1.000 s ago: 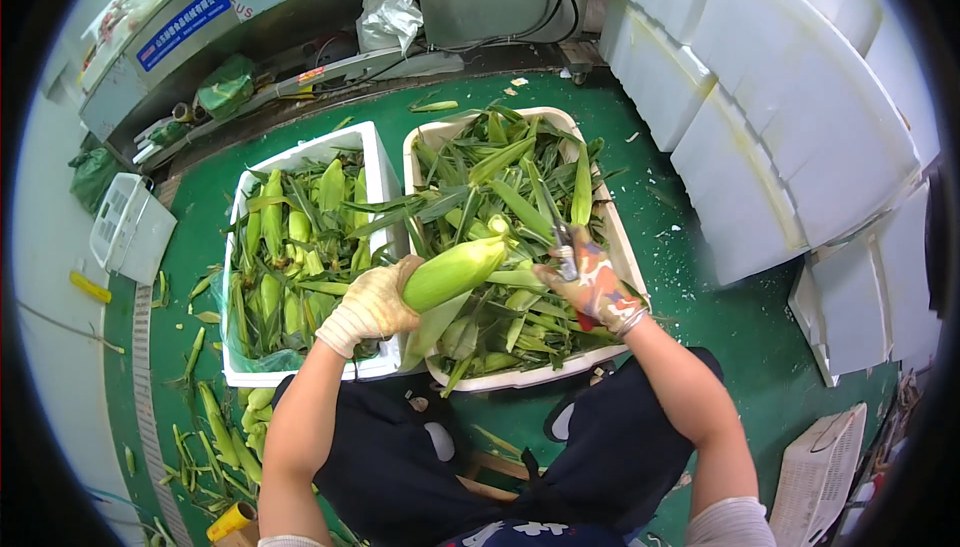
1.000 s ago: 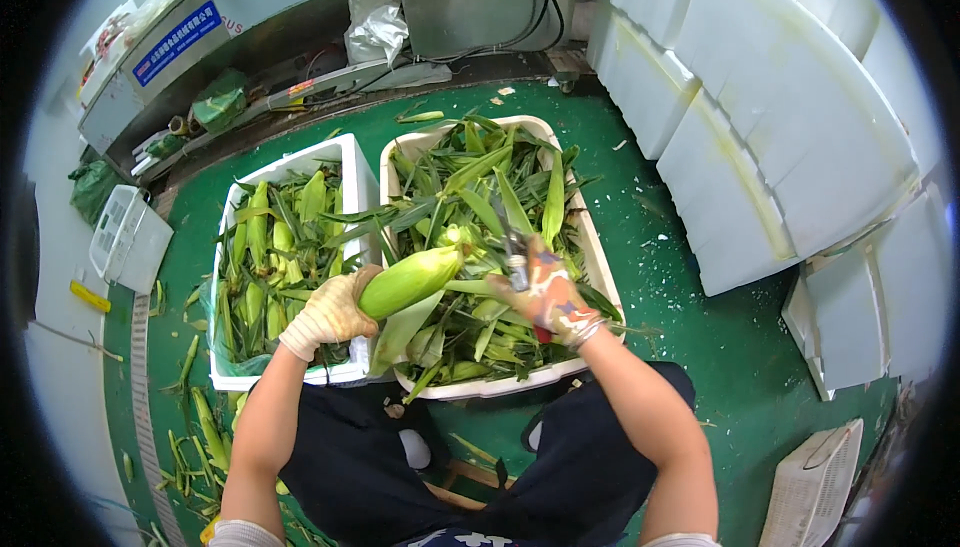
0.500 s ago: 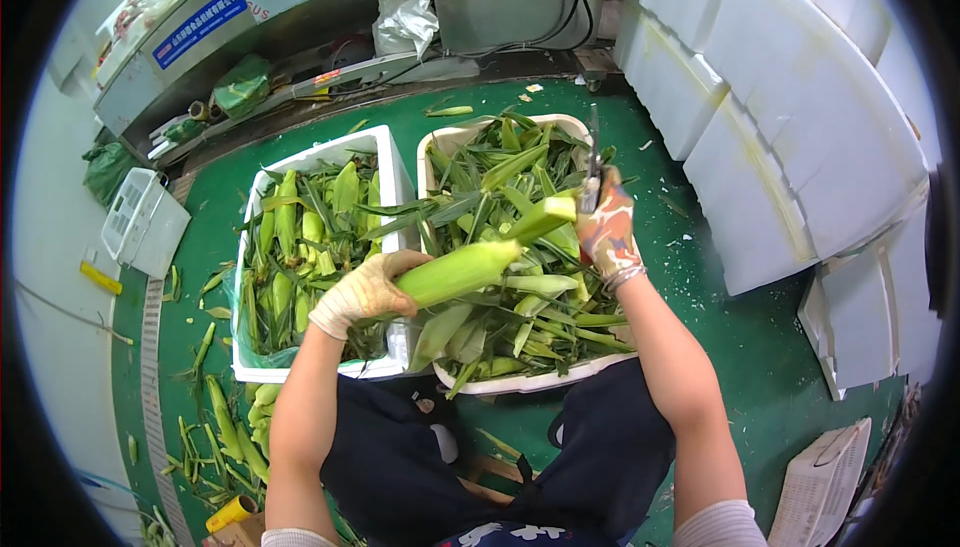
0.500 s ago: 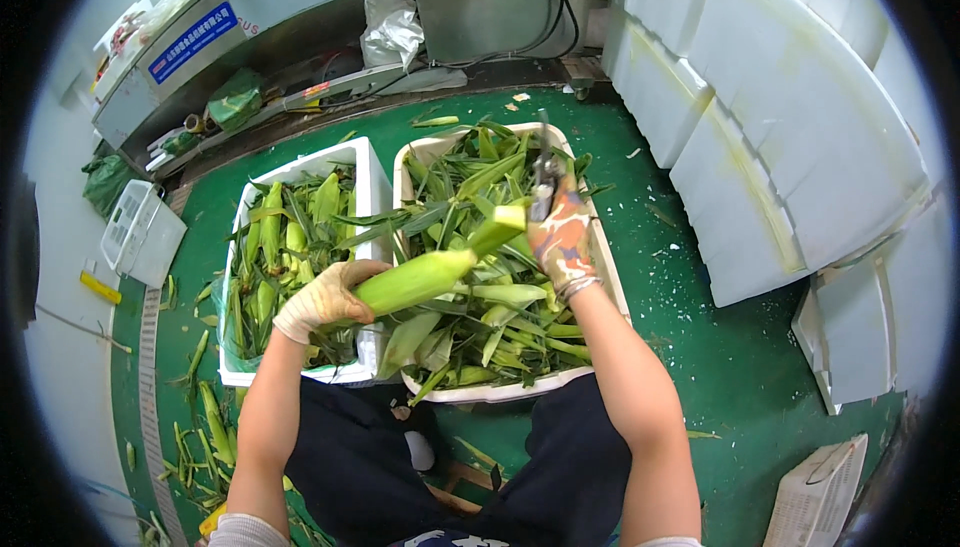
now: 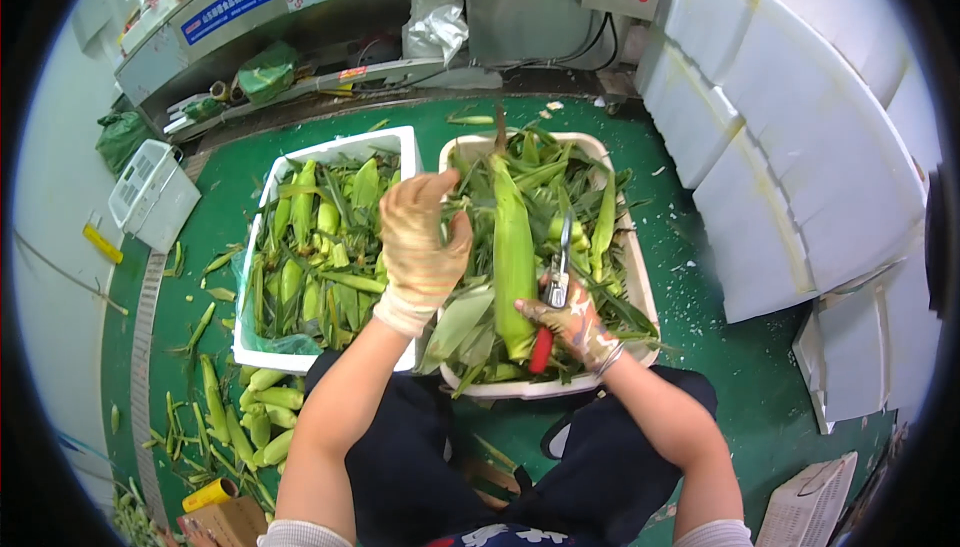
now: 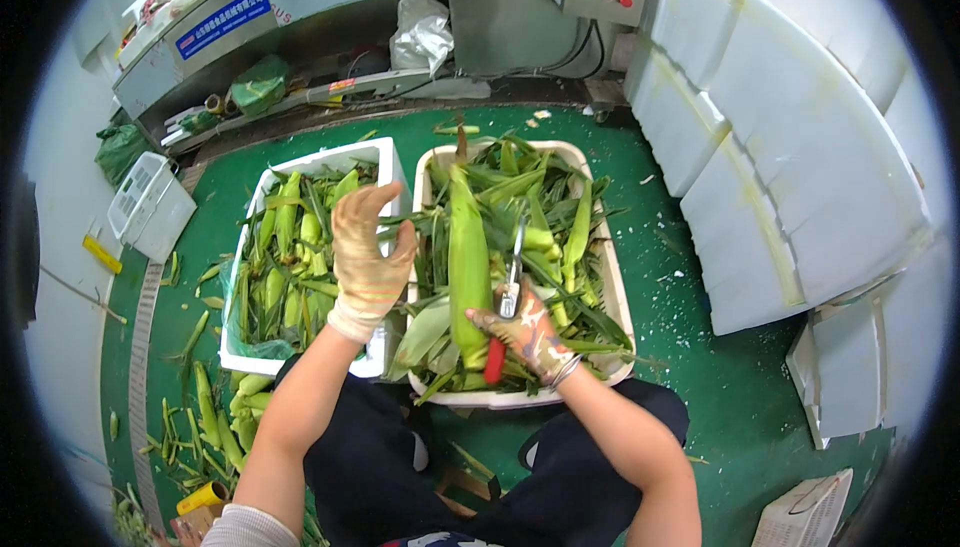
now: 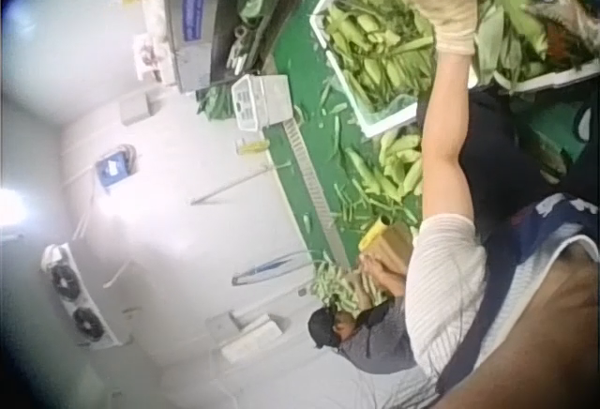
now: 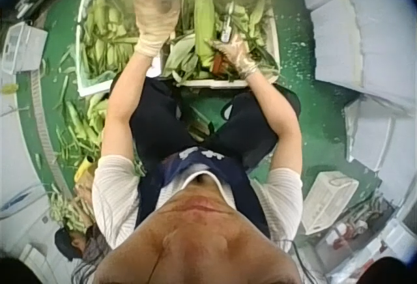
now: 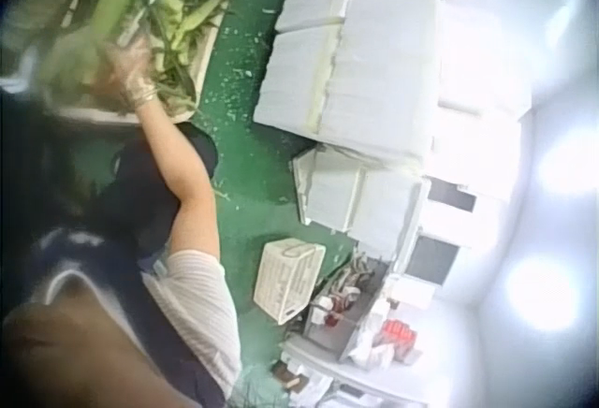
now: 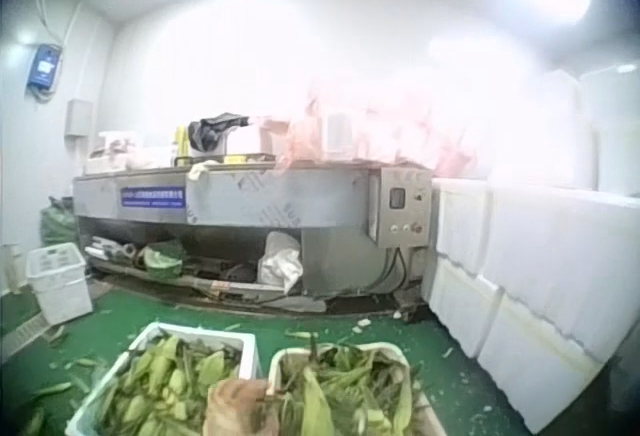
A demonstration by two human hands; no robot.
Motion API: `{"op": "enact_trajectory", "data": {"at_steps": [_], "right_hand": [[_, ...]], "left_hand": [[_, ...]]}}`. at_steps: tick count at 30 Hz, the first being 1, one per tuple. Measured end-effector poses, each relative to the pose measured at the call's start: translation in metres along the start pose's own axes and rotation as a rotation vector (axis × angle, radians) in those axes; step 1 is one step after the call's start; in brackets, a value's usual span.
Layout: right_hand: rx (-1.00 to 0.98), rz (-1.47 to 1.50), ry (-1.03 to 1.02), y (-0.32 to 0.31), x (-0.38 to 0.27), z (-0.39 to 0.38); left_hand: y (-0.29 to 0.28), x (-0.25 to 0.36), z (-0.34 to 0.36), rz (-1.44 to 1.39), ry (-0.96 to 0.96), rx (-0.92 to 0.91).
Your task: The person shucks ears of corn using shears to cut the ends and their hands to pull away the husks, placing the cleaned corn into a white crate and the husks into a beige crate.
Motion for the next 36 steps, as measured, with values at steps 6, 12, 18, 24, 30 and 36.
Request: {"op": "enact_trajectory", "data": {"at_steps": [6, 12, 18, 24, 30, 36], "right_hand": [[-0.153, -0.110, 0.020, 0.034, -0.006, -0.012], [-0.428, -0.007, 0.229, 0.018, 0.032, -0.025], [-0.553, 0.294, 0.301, 0.017, -0.009, -0.026], [-0.341, 0.270, 0.403, 0.014, -0.014, -0.043], [-0.283, 0.272, 0.371, 0.001, -0.005, -0.030], [-0.283, -0.355, 0.155, 0.009, -0.031, -0.020]], "left_hand": [[0.098, -0.042, -0.096, -0.460, -0.894, -0.688], [0.072, -0.054, -0.091, -0.420, -0.620, -0.757], [0.083, -0.036, -0.136, -1.032, -1.095, -1.074], [0.089, -0.022, -0.156, -1.261, -1.155, -1.199], [0.049, -0.030, -0.129, -1.653, -1.106, -0.704], [0.004, -0.049, -0.091, -1.503, -0.993, -0.397]]}}
Point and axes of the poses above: each hand's wrist, its own z-axis towards the middle knuckle, its own y-axis out of the palm, x = y × z, the point moved 9 cm from there along z, towards the middle knuckle, and after that the axes turned 4 degrees about -x, right-handed, at the moved point
